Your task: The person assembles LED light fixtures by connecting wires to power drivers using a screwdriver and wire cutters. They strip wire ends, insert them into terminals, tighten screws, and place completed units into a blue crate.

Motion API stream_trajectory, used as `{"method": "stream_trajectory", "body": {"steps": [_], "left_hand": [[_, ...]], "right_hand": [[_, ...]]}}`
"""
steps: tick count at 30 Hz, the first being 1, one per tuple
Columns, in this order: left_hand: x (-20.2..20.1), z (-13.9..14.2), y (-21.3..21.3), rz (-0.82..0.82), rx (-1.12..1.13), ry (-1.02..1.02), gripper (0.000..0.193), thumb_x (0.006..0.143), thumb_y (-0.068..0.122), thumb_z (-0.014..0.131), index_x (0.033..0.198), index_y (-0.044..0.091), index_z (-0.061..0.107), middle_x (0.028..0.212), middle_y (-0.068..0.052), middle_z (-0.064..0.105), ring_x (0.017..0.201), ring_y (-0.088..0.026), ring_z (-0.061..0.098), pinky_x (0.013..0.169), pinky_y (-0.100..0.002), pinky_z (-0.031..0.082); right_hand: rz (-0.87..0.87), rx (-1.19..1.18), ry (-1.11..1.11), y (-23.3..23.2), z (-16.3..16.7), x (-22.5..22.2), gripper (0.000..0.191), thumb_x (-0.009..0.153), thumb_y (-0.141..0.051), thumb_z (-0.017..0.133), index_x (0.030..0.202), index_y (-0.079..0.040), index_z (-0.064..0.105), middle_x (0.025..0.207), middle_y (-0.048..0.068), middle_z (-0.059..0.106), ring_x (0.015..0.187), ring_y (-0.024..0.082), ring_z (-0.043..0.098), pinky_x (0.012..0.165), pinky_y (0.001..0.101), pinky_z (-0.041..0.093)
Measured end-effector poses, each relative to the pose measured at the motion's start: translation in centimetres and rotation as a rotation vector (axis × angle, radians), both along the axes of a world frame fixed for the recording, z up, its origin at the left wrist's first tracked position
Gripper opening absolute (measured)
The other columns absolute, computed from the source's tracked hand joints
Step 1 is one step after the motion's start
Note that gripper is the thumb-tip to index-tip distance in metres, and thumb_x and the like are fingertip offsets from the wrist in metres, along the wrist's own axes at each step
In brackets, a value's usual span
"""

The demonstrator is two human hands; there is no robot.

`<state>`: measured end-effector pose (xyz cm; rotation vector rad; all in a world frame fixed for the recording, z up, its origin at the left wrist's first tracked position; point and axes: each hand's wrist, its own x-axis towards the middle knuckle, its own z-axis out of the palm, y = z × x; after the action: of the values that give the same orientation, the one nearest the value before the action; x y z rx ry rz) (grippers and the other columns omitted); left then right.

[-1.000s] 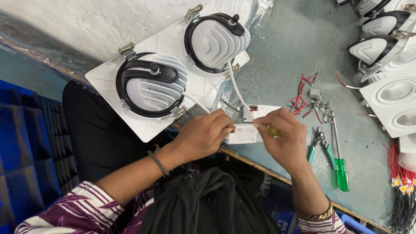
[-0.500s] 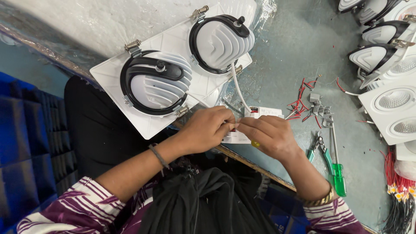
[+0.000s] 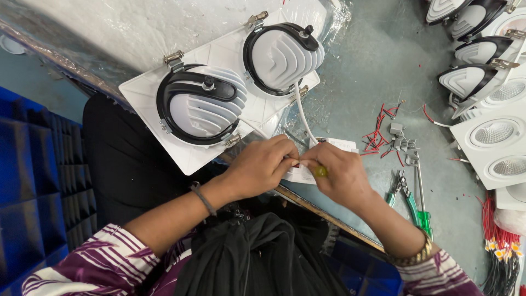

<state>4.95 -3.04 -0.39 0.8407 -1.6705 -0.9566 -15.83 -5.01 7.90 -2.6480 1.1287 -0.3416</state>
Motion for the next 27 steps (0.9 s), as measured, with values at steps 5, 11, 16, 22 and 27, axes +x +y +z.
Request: {"method": "stream_trajectory", "body": {"steps": [5,11,16,22,27], "left_hand": [[0.0,0.2,0.6,0.004,0.022,-0.049,0.011,0.097,0.015,0.063,0.099,0.005,0.062,0.093,-0.013,0.066,0.081,-0.038,0.067,0.067,-0.048,0.051],[0.1,0.4,0.1,0.003,0.043,-0.013,0.013,0.097,0.017,0.062,0.098,0.005,0.066,0.092,-0.012,0.068,0.081,-0.037,0.068,0.069,-0.047,0.052],[-0.1,0.2,-0.5,-0.04,0.102,-0.002,0.02,0.099,0.024,0.062,0.094,0.006,0.068,0.087,-0.011,0.07,0.08,-0.034,0.07,0.069,-0.045,0.052],[-0.1,-0.2,-1.3,-0.068,0.145,-0.015,0.022,0.095,0.026,0.067,0.091,0.005,0.067,0.081,-0.012,0.069,0.076,-0.033,0.07,0.066,-0.044,0.052],[0.0,-0.4,-0.6,-0.025,0.02,0.117,0.011,0.095,0.015,0.066,0.098,0.006,0.063,0.092,-0.009,0.07,0.082,-0.031,0.072,0.069,-0.042,0.055]], "right_hand": [[-0.516,0.46,-0.01,0.2,0.9,-0.5,0.008,0.093,-0.013,0.077,0.096,-0.007,0.073,0.071,0.011,0.067,0.059,0.018,0.058,0.054,0.0304,0.047],[0.037,0.008,-0.088,-0.7,2.2,-1.3,0.02,0.088,-0.01,0.077,0.108,-0.01,0.073,0.106,0.005,0.072,0.082,0.02,0.068,0.069,0.0297,0.055],[0.444,-0.399,0.105,-1.6,1.8,-0.8,0.037,0.075,-0.004,0.075,0.112,-0.008,0.077,0.108,0.003,0.074,0.073,0.015,0.066,0.06,0.0308,0.053],[0.592,-0.557,0.136,-3.1,2.1,-0.5,0.033,0.082,-0.008,0.073,0.114,-0.004,0.074,0.104,0.005,0.071,0.073,0.014,0.065,0.063,0.0303,0.054],[0.456,-0.412,0.181,-1.7,3.0,0.7,0.031,0.076,-0.013,0.072,0.105,-0.005,0.074,0.096,0.005,0.068,0.074,0.021,0.067,0.067,0.0355,0.056]]}}
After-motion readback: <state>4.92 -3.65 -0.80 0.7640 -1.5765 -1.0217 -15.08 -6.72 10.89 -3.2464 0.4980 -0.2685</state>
